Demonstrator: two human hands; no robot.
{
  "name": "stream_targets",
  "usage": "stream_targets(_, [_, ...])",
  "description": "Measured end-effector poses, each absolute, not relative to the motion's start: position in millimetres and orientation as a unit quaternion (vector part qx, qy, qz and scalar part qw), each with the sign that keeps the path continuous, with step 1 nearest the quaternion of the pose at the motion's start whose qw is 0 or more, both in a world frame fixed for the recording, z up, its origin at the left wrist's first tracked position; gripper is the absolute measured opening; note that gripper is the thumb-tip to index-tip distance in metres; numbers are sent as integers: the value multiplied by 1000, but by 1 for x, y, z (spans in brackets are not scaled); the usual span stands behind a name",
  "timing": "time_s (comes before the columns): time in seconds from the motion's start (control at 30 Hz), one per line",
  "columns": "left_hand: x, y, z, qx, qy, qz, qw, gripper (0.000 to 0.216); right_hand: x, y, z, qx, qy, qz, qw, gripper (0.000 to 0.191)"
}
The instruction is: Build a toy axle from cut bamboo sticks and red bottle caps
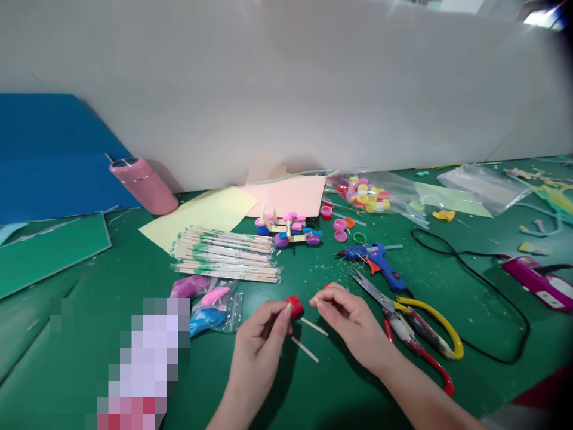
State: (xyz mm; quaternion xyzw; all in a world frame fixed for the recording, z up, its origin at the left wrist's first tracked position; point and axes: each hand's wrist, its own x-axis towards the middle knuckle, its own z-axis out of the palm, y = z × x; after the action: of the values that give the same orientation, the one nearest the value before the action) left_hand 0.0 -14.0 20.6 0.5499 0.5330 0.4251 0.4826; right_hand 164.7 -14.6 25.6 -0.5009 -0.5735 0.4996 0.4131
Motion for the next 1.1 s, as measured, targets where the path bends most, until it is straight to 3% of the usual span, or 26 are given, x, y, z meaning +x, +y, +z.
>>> stream_targets(0.2, [2,-18,20,517,414,430,614,11,160,-18,23,-472,-559,528,431,14])
stream_targets(0.37, [3,-21,22,495,364,386,688,16,155,-19,21,-470,-593,484,439,14])
stream_targets(0.53, [2,-22,19,503,381,403,663,15,168,-23,29,-504,-622,429,418,16])
stream_targets(0.77, [5,-22,16,483,434,424,631,16,249,-59,8,-686,-623,179,330,14])
stream_targets(0.87, [6,-22,16,474,447,434,622,16,280,-81,-9,-720,-646,88,239,26])
stream_targets(1.1, [4,-20,15,488,464,468,572,12,293,-92,-21,-738,-655,79,144,54])
